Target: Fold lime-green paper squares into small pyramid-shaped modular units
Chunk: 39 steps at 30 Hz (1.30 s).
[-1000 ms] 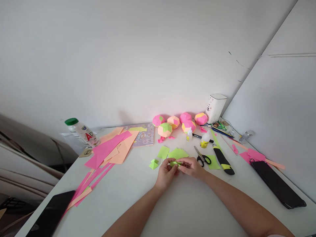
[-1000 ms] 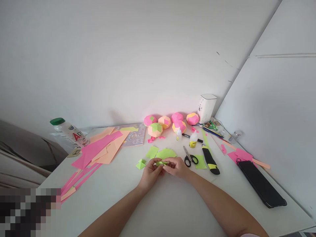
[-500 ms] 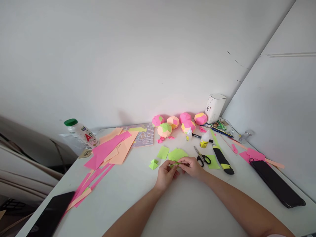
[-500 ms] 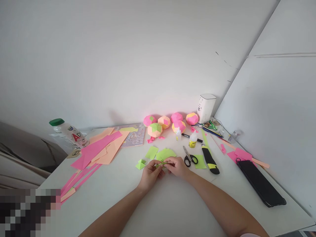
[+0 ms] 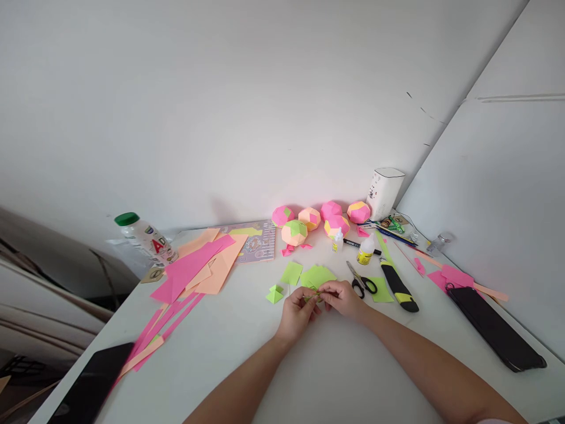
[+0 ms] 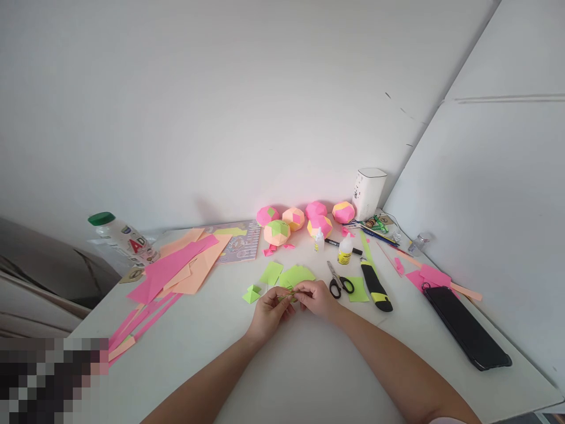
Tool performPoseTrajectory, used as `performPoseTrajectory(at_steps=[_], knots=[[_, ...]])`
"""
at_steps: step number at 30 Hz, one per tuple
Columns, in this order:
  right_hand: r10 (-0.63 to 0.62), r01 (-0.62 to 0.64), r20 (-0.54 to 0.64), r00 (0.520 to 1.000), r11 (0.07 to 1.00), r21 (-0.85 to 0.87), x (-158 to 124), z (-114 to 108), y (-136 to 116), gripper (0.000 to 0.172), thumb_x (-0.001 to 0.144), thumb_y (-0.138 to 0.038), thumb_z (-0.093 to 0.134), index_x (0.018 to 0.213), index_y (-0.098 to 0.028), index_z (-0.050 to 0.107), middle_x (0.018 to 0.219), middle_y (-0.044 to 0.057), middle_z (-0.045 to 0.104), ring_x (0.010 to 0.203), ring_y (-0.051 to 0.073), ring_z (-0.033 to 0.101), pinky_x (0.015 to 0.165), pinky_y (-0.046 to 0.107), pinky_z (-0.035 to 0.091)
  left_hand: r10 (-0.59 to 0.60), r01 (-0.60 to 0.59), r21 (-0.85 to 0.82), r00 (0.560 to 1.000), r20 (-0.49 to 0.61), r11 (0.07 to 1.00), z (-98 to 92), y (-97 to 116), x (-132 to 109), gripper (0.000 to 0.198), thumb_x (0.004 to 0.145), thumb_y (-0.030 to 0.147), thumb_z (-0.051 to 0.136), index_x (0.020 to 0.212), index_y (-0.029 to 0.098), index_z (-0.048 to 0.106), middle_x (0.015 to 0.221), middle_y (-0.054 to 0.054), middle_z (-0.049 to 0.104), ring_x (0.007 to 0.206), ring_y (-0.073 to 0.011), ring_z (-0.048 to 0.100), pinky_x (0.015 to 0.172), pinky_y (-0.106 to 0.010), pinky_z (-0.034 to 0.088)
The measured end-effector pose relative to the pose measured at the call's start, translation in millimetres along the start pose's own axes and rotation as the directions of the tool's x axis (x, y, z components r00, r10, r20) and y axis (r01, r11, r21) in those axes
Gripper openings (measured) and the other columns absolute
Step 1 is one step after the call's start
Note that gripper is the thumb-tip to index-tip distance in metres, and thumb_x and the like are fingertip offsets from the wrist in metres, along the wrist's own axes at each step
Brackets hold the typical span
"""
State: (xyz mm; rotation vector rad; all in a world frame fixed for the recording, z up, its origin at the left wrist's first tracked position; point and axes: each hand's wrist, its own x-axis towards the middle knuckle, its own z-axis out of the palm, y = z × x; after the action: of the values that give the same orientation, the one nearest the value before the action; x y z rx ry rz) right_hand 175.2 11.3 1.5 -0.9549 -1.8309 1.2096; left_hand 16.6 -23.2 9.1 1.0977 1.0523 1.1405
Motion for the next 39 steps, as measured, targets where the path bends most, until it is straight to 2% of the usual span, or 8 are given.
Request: performPoseTrajectory(at_steps=[11,19,26,32,36,39], knots=[[0.010,-0.010,0.014,1.000,1.000,-0.007,-0.1,-0.3,-1.7,0.016,0.081,-0.030,0.054,0.080,-0.015,0.061,0.062,0.000,0.060,0.046,0.011,0.055,0.048,0.022,0.045,0.024,-0.024,0.008,0.999,0.035,1.000,-1.1,-0.8,0.6,0.025,0.071,0.040,0.063,0.071,0.017,0.052,0.071,-0.001,0.059,0.049,-0.0094,0.054,0.040,-0.020,0.039],[-0.017,0.019,0.032,0.999,0.997,-0.079,-0.9,0.4,-5.2,0.014,0.082,-0.026,0.051,0.077,-0.016,0.058,0.060,0.000,0.058,0.047,0.011,0.054,0.047,0.021,0.043,0.034,-0.037,0.069,0.999,0.034,0.997,-2.8,-5.2,1.2,0.024,0.074,0.040,0.059,0.075,0.019,0.048,0.054,0.003,0.055,0.045,-0.0112,0.053,0.038,-0.020,0.035],[-0.050,0.064,0.086,0.995,0.983,-0.171,-2.3,0.6,-8.1,0.009,0.082,-0.021,0.047,0.077,-0.017,0.054,0.054,-0.004,0.050,0.046,0.010,0.047,0.045,0.019,0.038,0.025,-0.029,0.121,0.999,0.041,0.992,-2.1,-2.4,-0.6,0.025,0.075,0.042,0.058,0.075,0.021,0.045,0.046,0.005,0.053,0.036,-0.0098,0.047,0.036,-0.019,0.032],[-0.116,0.134,0.083,0.990,0.955,-0.266,-1.9,0.7,-8.9,0.015,0.079,-0.017,0.046,0.066,-0.017,0.052,0.052,-0.004,0.048,0.046,0.009,0.038,0.045,0.019,0.030,0.002,-0.010,0.121,0.998,0.063,0.993,-2.1,-0.9,-2.5,0.027,0.075,0.044,0.057,0.074,0.020,0.044,0.044,0.005,0.053,0.034,-0.0087,0.044,0.037,-0.019,0.031],[-0.110,0.124,0.073,0.991,0.967,-0.224,-2.1,0.4,-9.3,0.016,0.078,-0.018,0.048,0.062,-0.016,0.052,0.051,-0.003,0.048,0.046,0.009,0.039,0.044,0.019,0.030,-0.014,0.006,0.124,0.998,0.064,0.992,-2.6,-1.0,-2.5,0.028,0.075,0.045,0.058,0.072,0.020,0.045,0.045,0.004,0.054,0.035,-0.0082,0.043,0.038,-0.019,0.030],[-0.046,0.056,0.069,0.997,0.987,-0.151,-2.4,-0.4,-9.6,0.015,0.079,-0.021,0.050,0.065,-0.016,0.054,0.053,-0.002,0.053,0.045,0.009,0.040,0.042,0.019,0.030,-0.023,0.019,0.085,0.998,0.055,0.996,-1.8,0.5,-2.4,0.032,0.073,0.046,0.060,0.069,0.020,0.043,0.045,0.004,0.054,0.036,-0.0080,0.043,0.038,-0.019,0.029]])
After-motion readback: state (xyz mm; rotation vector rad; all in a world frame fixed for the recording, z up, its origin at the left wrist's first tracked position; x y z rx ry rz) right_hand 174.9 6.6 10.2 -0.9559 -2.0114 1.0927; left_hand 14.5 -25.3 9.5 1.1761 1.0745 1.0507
